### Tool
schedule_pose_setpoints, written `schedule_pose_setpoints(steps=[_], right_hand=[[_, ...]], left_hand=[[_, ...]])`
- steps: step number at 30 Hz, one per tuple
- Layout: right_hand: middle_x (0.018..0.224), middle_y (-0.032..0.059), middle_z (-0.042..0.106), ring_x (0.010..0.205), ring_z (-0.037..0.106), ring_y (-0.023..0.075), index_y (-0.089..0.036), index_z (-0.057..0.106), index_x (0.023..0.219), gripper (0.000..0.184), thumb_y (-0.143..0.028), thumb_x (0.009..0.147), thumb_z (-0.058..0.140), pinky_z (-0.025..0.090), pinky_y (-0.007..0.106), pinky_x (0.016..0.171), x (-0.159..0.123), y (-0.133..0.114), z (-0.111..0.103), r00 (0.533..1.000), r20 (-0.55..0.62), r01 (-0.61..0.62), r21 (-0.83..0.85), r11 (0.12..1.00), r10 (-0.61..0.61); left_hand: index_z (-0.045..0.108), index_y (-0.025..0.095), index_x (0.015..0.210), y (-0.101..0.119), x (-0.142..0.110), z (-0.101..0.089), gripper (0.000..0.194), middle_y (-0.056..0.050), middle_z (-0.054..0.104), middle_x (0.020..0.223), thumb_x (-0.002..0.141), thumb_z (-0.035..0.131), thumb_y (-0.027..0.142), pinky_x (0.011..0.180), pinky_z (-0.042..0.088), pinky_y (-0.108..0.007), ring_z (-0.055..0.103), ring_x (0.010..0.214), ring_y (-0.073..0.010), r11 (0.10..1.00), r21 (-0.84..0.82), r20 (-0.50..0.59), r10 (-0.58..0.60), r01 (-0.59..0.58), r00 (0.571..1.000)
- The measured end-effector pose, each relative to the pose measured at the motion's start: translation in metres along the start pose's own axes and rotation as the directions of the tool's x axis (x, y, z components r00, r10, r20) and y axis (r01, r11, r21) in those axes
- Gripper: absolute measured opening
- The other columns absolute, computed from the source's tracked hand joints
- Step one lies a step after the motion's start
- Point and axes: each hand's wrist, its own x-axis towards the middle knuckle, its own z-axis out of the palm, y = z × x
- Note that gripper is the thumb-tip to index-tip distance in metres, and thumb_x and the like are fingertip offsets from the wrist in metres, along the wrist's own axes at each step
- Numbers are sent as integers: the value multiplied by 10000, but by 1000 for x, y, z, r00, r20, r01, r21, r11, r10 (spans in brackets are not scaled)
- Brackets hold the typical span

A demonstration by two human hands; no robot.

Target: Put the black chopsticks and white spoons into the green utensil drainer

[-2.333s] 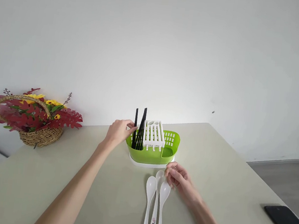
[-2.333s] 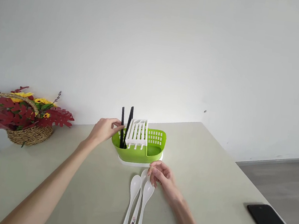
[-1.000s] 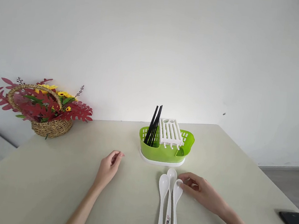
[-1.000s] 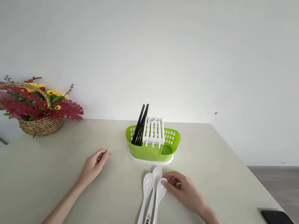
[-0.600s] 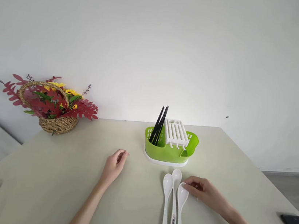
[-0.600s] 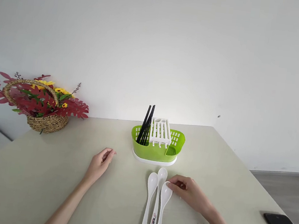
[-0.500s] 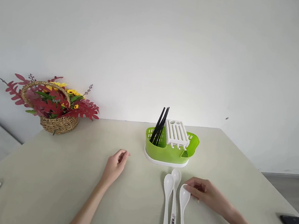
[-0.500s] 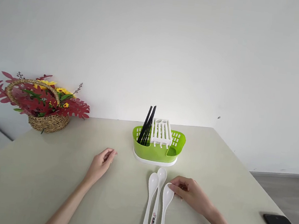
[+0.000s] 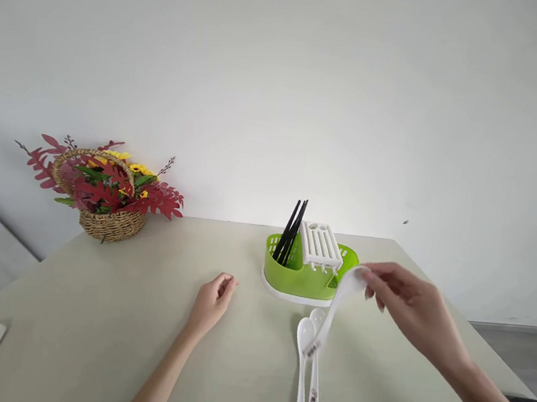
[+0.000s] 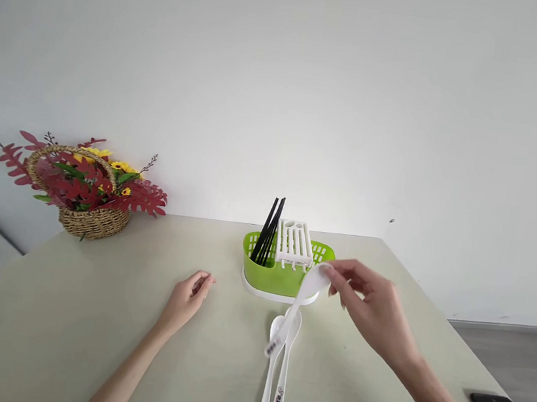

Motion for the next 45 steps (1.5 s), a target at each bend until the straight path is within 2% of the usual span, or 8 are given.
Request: schedule_pose_setpoints(steps=[3, 6, 10, 14, 19, 26, 34, 45], right_hand=[[799, 40, 739, 629, 663, 181, -246, 774, 1012, 302, -530, 964, 680, 489, 281, 494, 21, -35, 5, 958, -212, 170, -120, 978, -193], [882, 45, 769, 702, 716, 186, -243, 758, 1009, 210, -415, 1016, 639, 521, 285, 548, 43, -56, 16, 849, -282, 371, -285, 884, -447], [897, 36, 780, 668, 698, 146, -217, 742, 1036, 166, -308, 1045, 604, 528, 269, 605, 69, -59, 36, 732, -214, 530, -417, 738, -647], [857, 16, 778, 659, 683, 112, -194, 730, 1024, 177, -254, 1065, 569, 434, 235, 561, 84, -50, 60, 690, -64, 591, -524, 613, -721], [847, 33, 747, 665, 636, 118, -185, 706, 967, 266, -200, 1078, 465, 304, 257, 518, 95, -41, 89, 728, 168, 610, -601, 517, -664], [798, 38, 660, 669, 557, 154, -187, 609, 877, 265, -91, 1029, 414, 203, 296, 524, 102, -43, 112, 774, 423, 618, -668, 415, -472], [888, 82, 686, 747, 615, 189, -165, 600, 963, 198, -55, 1026, 448, 204, 326, 537, 105, -54, 128, 774, 560, 633, -688, 354, -296], [847, 106, 724, 752, 689, 227, -157, 660, 995, 211, -46, 881, 522, 263, 308, 561, 109, -88, 152, 816, 570, 554, -721, 416, -99]], left_hand=[[651, 222, 884, -1, 0, 0, 438, 34, 508, 628, 987, 461, 603, 545, 330, -261, 448, 551, -144, 1000, 2, -6, 7, -7, 1000], [652, 220, 883, 1, -1, -1, 459, 25, 524, 635, 984, 455, 623, 538, 326, -262, 453, 551, -147, 1000, 1, 3, 0, 0, 1000], [641, 225, 887, 2, -1, -1, 482, 24, 510, 622, 976, 437, 652, 526, 311, -267, 443, 540, -156, 1000, 2, 17, -19, 19, 1000], [630, 236, 873, 1, -1, 0, 461, 30, 507, 621, 977, 432, 639, 536, 309, -272, 443, 536, -159, 1000, -5, 25, -14, 14, 1000], [617, 238, 851, 0, -1, 1, 422, 26, 533, 633, 985, 445, 599, 549, 312, -273, 450, 545, -159, 1000, -1, 27, -1, 1, 1000], [627, 235, 863, -3, -1, 2, 400, 22, 568, 647, 1004, 458, 569, 566, 345, -273, 491, 565, -160, 1000, 8, 23, 27, -27, 999], [636, 228, 879, -6, -1, 3, 405, 19, 605, 669, 1019, 448, 557, 560, 348, -262, 510, 574, -150, 999, 16, 39, 37, -37, 999], [620, 226, 855, -5, -1, 6, 364, 27, 597, 655, 1025, 441, 494, 574, 339, -256, 498, 561, -137, 997, 29, 39, 72, -73, 997]])
